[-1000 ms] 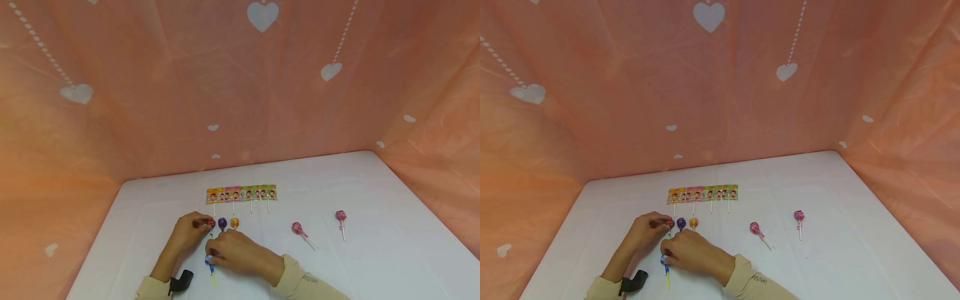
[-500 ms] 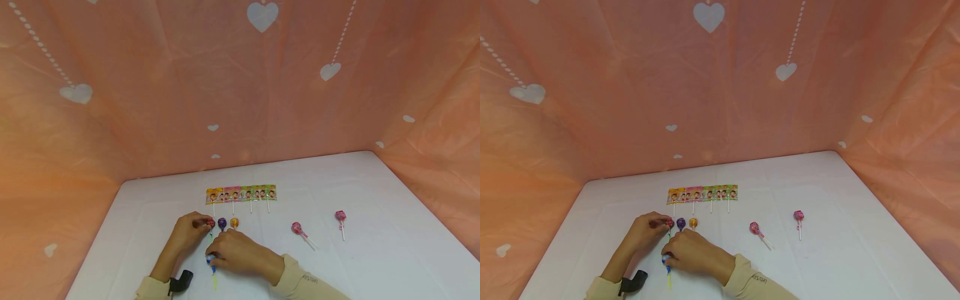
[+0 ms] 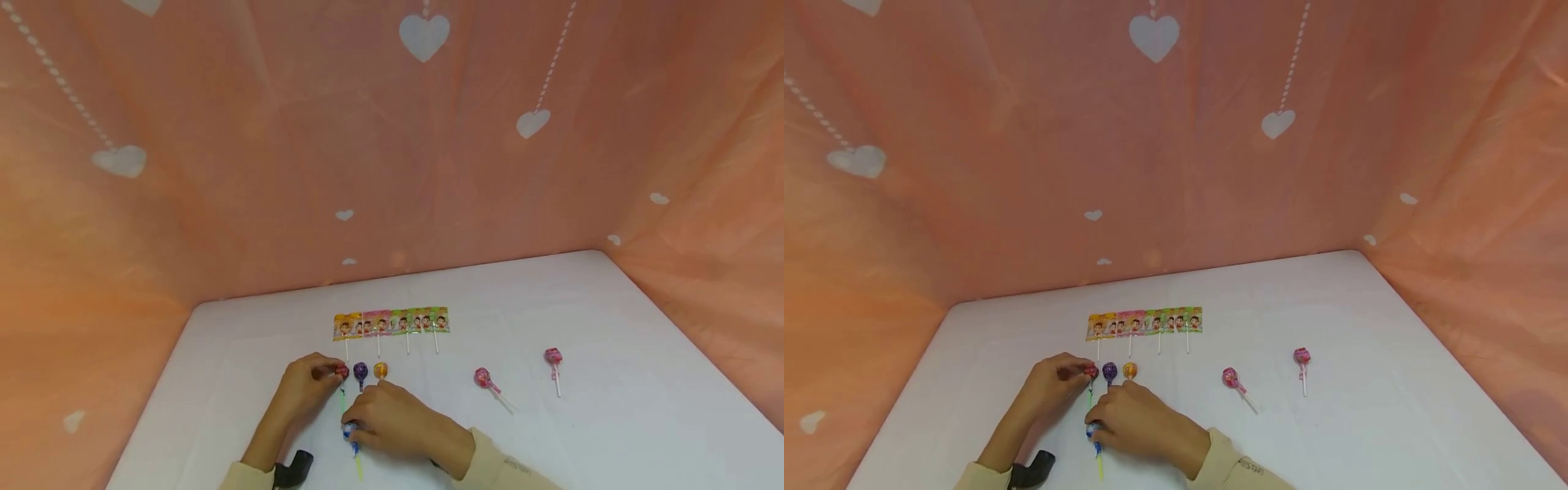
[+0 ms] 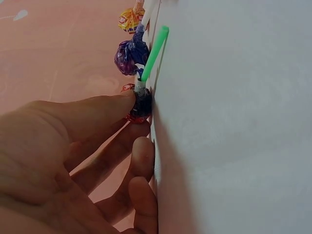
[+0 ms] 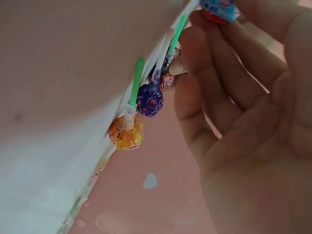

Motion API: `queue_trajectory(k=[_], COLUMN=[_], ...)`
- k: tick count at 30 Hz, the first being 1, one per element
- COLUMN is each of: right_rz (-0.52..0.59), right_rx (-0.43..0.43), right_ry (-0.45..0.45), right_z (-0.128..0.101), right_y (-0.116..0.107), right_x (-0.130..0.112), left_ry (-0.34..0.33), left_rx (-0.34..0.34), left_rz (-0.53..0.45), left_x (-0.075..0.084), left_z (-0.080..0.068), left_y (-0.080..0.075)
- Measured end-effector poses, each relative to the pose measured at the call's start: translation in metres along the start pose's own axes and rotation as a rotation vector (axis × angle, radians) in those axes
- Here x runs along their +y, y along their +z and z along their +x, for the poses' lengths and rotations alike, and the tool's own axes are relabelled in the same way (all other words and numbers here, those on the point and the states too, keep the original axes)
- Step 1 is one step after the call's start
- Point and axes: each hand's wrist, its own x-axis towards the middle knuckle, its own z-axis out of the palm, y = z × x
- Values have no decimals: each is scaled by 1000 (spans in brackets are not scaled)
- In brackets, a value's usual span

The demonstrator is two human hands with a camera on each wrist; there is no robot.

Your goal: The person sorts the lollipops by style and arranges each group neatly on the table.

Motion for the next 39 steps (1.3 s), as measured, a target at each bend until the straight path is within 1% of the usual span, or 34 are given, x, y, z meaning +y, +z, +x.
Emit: queue_trajectory(k=[3,6,11,15,20,26,32,37,39], right_rz=[-6,6,66,100,136,140,145,158,159], right_rx=[26,27,5,25,36,57,45,31,25], right_ry=[7,39,94,94,86,78,132,191,199], right_z=[-3,-7,-15,-15,-14,-13,-10,-9,-9], right_y=[-2,-5,-5,-4,-4,-5,-11,-15,-15], right_x=[2,2,-3,-3,-1,2,8,13,15], left_ry=[13,16,-14,-18,3,-3,-9,-27,-41], left_rx=[4,-1,-12,0,-12,-18,-8,-5,0], left_rz=[-6,-16,-2,15,17,8,5,-3,2], left_x=[2,3,2,1,1,0,0,0,-1], left_z=[1,1,-3,-3,-2,-1,-2,-2,-2], left_y=[-2,-1,2,0,0,0,0,0,0])
